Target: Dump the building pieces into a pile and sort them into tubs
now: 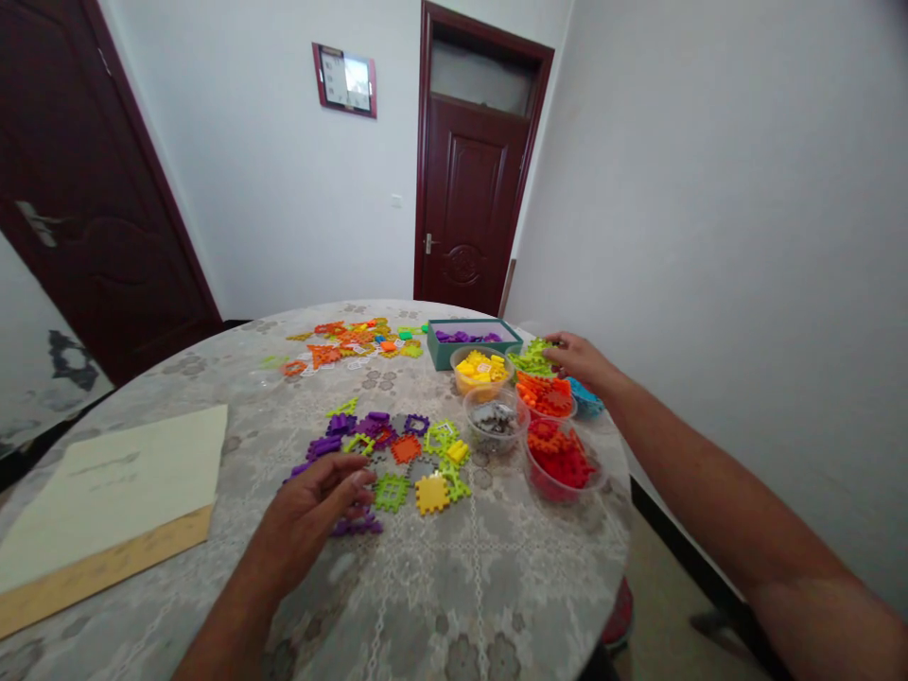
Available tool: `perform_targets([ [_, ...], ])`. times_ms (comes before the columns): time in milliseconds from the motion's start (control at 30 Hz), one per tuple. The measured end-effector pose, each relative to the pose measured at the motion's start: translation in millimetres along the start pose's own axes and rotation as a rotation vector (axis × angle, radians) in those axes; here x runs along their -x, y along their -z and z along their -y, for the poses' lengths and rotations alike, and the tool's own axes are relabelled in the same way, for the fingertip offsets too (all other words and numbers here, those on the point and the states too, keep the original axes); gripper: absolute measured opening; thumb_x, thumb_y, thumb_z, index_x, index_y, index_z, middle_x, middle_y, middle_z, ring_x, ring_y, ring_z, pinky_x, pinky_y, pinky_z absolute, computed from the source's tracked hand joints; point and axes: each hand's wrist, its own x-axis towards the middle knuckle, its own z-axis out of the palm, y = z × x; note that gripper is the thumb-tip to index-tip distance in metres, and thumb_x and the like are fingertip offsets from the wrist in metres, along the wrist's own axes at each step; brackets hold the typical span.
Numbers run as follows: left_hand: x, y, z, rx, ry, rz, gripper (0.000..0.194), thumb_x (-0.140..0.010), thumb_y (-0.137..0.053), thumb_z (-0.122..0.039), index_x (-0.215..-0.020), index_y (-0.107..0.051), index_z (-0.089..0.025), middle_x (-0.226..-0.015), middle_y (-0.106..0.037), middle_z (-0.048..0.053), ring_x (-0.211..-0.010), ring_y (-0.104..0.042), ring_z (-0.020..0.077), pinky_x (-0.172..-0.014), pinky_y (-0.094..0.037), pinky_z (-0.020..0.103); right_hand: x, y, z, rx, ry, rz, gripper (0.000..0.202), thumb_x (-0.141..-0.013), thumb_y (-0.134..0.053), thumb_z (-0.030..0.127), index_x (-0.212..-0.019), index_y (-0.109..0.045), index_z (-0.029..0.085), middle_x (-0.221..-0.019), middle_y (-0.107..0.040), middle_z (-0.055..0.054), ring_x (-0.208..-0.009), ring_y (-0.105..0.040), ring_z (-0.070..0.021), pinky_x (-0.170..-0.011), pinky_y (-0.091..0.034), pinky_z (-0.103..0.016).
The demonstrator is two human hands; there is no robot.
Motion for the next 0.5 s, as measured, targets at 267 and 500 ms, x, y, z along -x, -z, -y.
perform_targets([
  [267, -3.5, 5.5, -0.9, -0.083, -0.022, -0.199, 0.053, -0.075, -0.075, -0.069, -0.097, -0.076, -0.021, -0.079, -0.079, 0.004, -0.071, -0.075, 0.0228, -0.07, -0.064, 0.032, -89.9, 6.1, -48.5, 0.086, -0.196, -0.132, 0.033, -0.078, -0.078, 0.009, -0.11, -0.069, 0.009, -0.063, -0.065, -0.002, -0.052, -0.059, -0.0123, -0.051, -0.052, -0.021],
  [500, -5.4, 8.8, 6.7, -0.084, -0.018, -0.214, 0.048, -0.076, -0.076, -0.064, -0.098, -0.076, -0.021, -0.079, -0.078, 0.003, -0.07, -0.074, 0.0208, -0.067, -0.062, 0.029, -103.4, -2.0, -58.6, 0.0, -0.182, -0.158, 0.031, -0.082, -0.072, 0.01, -0.113, -0.069, 0.01, -0.079, -0.073, -0.008, -0.06, -0.066, -0.0138, -0.059, -0.057, -0.026],
])
